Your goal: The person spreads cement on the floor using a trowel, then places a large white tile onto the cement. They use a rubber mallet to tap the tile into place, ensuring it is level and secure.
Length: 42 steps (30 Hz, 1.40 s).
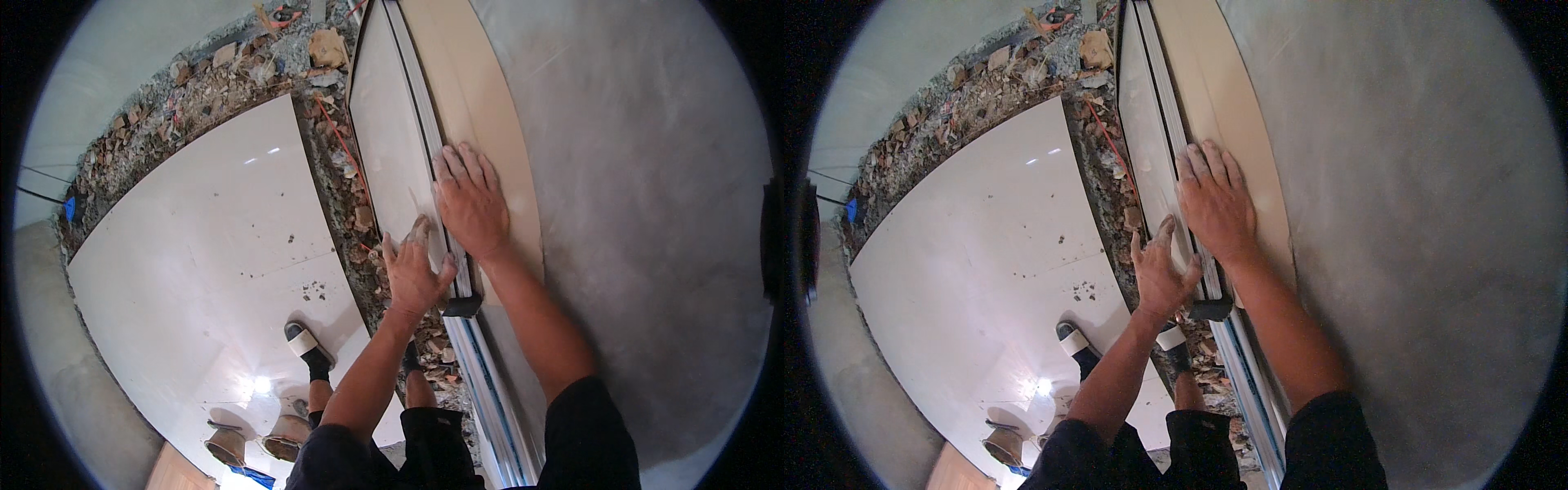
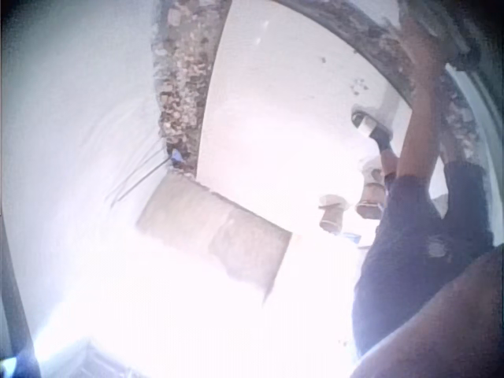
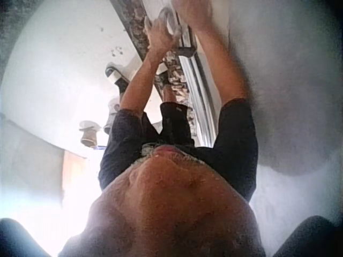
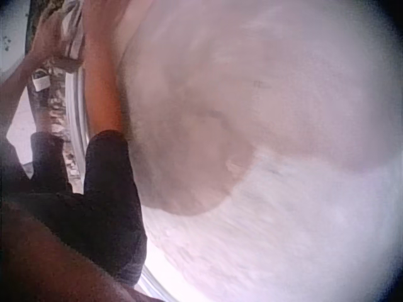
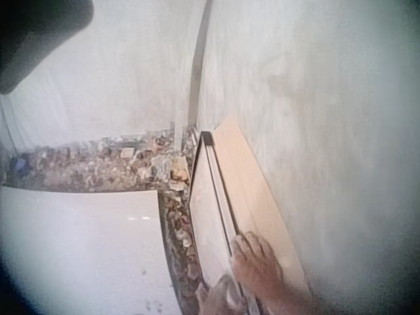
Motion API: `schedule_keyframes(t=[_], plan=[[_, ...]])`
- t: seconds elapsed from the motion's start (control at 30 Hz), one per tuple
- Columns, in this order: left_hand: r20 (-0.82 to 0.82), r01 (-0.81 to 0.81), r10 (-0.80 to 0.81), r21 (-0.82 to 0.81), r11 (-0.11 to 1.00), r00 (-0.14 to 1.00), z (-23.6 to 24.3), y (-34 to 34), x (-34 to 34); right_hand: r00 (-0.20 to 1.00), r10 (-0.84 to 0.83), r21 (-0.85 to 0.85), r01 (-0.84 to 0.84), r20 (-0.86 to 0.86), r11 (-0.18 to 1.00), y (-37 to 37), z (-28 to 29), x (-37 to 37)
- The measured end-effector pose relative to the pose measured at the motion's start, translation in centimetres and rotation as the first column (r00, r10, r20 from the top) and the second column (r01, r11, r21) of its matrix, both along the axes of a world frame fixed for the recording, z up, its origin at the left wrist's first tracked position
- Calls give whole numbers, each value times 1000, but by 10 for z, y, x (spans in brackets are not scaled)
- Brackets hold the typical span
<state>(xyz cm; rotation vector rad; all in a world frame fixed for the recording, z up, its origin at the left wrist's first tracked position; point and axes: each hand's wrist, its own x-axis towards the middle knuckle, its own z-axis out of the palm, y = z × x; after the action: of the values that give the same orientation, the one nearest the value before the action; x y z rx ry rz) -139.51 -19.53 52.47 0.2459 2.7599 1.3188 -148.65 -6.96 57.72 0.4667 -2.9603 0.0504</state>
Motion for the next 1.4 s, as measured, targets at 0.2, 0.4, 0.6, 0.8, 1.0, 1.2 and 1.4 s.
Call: schedule_keyframes(t=[0.2, 0.4, 0.6, 0.8, 1.0, 1.2, 1.4], plan=[[89, 69, -65, -40, 997, 994, 2, 9, 5, 994, -60, -15, 62, 93, 998, -1, 4, -1], [31, 97, -94, -90, 991, 995, 11, -3, 3, 986, -75, -2, 76, 149, 997, -3, 3, -5], [20, 132, -130, -101, 986, 991, 18, -7, 2, 991, -53, -25, 56, 122, 998, -1, 0, -6], [11, 95, -94, -162, 982, 996, 19, 4, 4, 991, -48, -1, 49, 122, 999, 1, -1, -4], [-59, 102, -116, -194, 976, 992, 22, -2, 5, 997, -15, -37, 18, 82, 999, 0, 5, -6], [143, 231, -197, -288, 929, 970, 23, -7, 1, 995, -11, -43, 16, 99, 999, 2, 3, -6], [-57, 215, -233, -231, 949, 971, 21, -18, -14, 999, 6, -116, -10, -42, 993, 10, -18, -4]])
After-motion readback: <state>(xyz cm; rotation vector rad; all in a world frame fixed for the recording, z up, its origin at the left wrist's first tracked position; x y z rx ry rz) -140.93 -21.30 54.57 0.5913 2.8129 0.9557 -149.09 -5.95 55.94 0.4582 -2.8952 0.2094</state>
